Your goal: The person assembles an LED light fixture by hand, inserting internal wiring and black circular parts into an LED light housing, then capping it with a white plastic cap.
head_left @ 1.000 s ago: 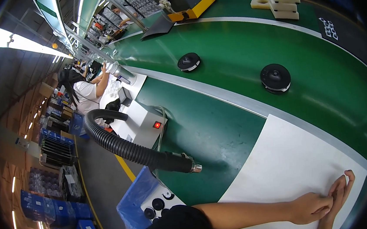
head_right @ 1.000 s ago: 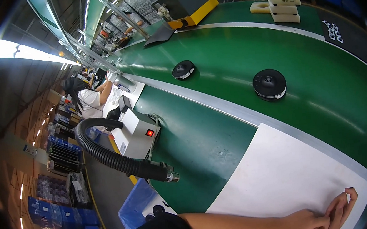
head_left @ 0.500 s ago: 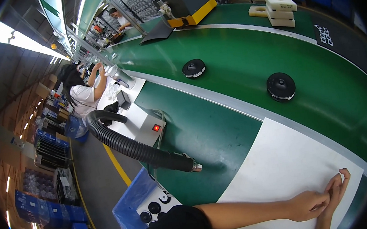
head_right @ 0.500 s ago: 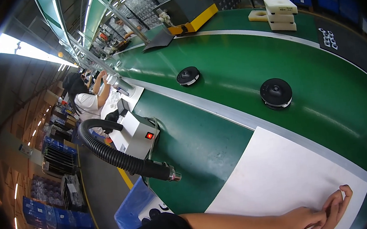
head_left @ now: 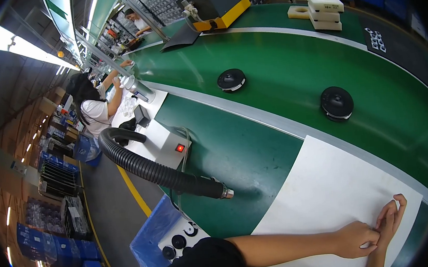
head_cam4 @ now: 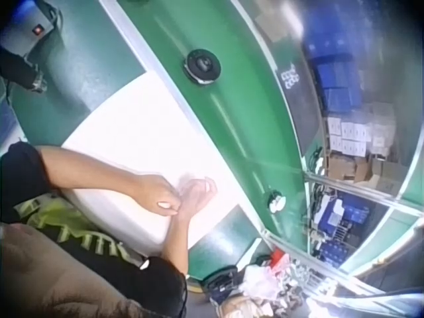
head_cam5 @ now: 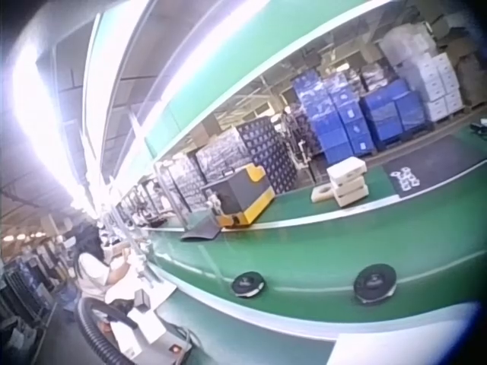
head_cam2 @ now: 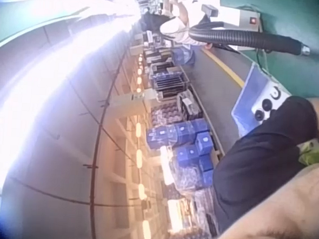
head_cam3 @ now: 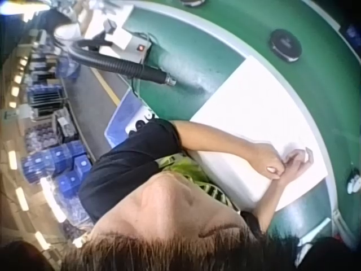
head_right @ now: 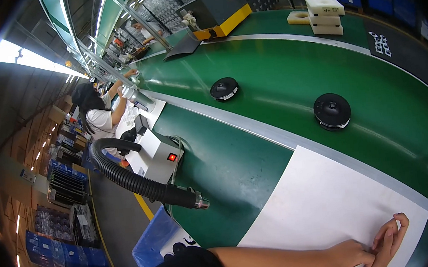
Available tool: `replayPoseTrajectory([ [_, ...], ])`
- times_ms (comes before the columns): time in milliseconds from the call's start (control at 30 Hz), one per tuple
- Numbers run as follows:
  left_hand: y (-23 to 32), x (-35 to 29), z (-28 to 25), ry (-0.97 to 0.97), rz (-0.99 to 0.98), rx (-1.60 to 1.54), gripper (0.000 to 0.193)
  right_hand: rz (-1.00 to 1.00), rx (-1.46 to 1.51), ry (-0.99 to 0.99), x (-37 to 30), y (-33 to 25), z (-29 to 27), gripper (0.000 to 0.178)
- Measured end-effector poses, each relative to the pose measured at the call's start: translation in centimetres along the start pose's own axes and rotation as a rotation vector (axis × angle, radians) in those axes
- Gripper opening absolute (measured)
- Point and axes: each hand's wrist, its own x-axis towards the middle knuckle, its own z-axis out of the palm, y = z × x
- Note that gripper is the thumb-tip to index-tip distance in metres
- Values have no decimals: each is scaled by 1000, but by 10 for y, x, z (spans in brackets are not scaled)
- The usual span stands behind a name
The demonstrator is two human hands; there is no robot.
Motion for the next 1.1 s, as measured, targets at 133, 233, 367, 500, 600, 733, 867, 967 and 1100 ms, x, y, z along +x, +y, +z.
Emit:
replayPoseTrajectory([
  [133,-1,-1,-1,3,-10,11,15,2,-16,10,0,2,1,38],
  [233,-1,-1,-2,6,-9,12,15,-9,-4,-7,0,2,1,38],
  [367,-1,1,1,6,13,14,15,-1,-35,1,0,-1,-3,40],
  [500,-4,2,1,-31,13,56,16,4,-53,-39,-2,-12,4,39],
  [600,-3,-1,-6,-41,11,53,16,-12,-47,-68,0,-16,13,38],
  [733,4,3,-3,-99,-68,85,16,23,-24,-72,-4,-27,5,34],
  [867,0,0,2,-72,-49,83,16,26,-5,-42,-7,-30,6,31],
  [967,2,-10,-11,-43,-118,93,14,44,83,-60,-5,-35,27,26],
  [1100,1,-3,-20,323,-30,84,11,-12,197,-52,0,-36,11,17],
])
